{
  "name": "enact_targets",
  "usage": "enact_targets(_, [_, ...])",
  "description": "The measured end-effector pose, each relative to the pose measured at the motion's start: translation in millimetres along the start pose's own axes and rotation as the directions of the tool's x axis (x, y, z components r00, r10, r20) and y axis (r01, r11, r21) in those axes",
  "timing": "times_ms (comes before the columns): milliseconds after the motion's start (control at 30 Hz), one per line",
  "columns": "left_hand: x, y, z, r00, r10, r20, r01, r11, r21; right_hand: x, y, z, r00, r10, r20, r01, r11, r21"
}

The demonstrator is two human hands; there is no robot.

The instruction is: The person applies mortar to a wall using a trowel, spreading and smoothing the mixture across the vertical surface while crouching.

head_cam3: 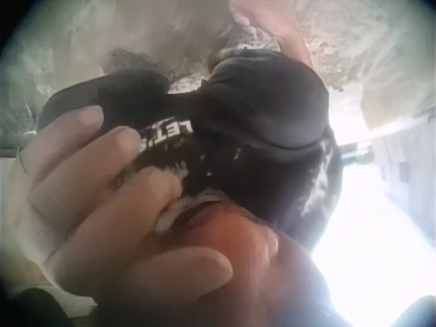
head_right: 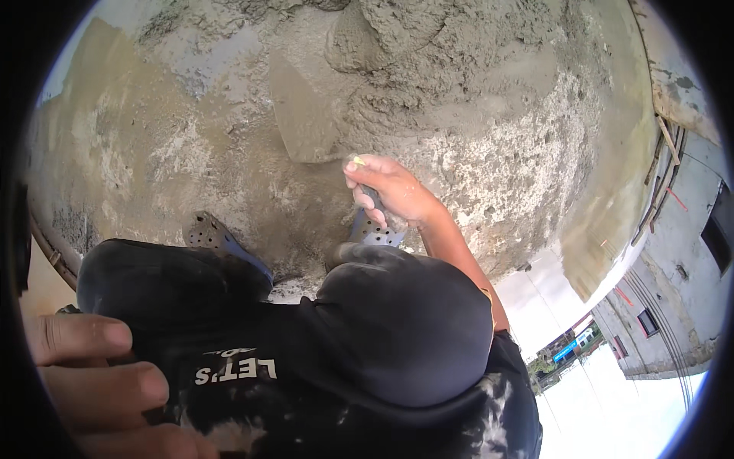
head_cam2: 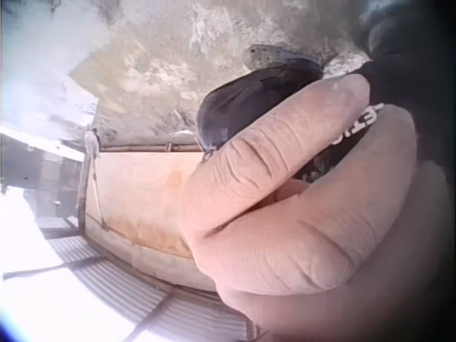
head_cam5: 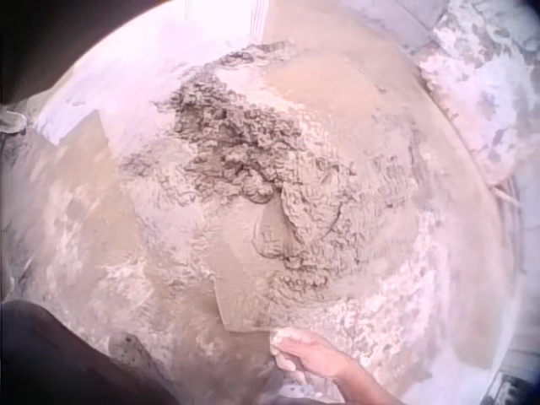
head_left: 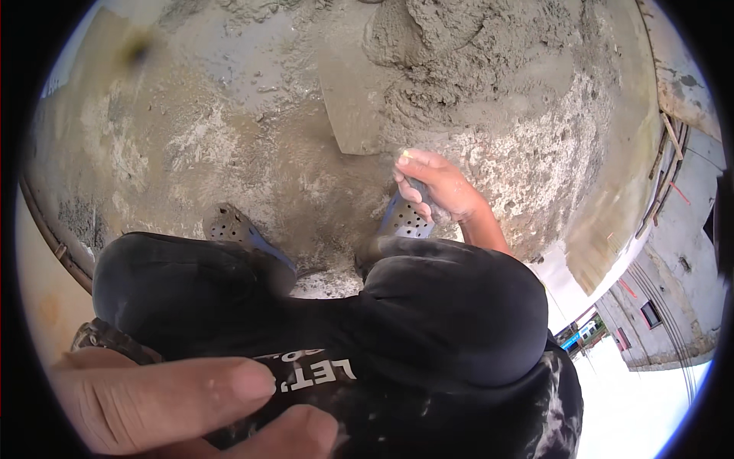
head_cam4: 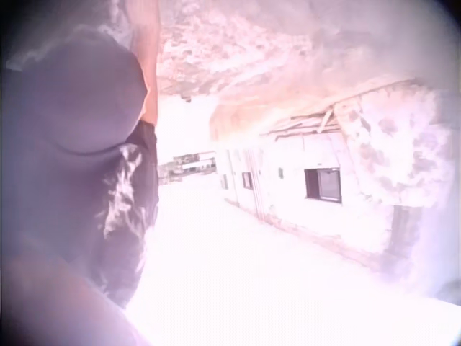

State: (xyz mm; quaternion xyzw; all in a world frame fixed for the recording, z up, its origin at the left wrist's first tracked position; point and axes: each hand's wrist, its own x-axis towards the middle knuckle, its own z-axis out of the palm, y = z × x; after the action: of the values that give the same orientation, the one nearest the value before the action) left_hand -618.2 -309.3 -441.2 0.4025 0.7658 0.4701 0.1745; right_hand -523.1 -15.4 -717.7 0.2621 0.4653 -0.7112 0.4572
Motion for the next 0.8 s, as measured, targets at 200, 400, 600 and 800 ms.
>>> enact_targets(200, [23.8,-35.2,14.7,0.960,-0.119,0.252,0.029,0.942,0.336,13.4,37.0,-25.3,0.974,0.083,-0.209,-0.145,0.941,-0.305])
enact_targets(400, [22.6,-70.6,20.8,0.948,-0.067,0.310,-0.038,0.946,0.323,-22.5,-29.4,-105.0,0.884,-0.122,-0.450,-0.042,0.940,-0.338])
enact_targets(600, [24.6,-44.5,-2.4,0.941,-0.163,0.297,0.045,0.929,0.368,-55.1,-47.1,-108.8,0.940,-0.245,-0.238,0.238,0.969,-0.060])
enact_targets(800, [40.5,-69.2,9.6,0.922,-0.137,0.361,0.002,0.937,0.351,-51.6,-8.0,-140.7,0.925,-0.294,-0.241,0.378,0.777,0.504])
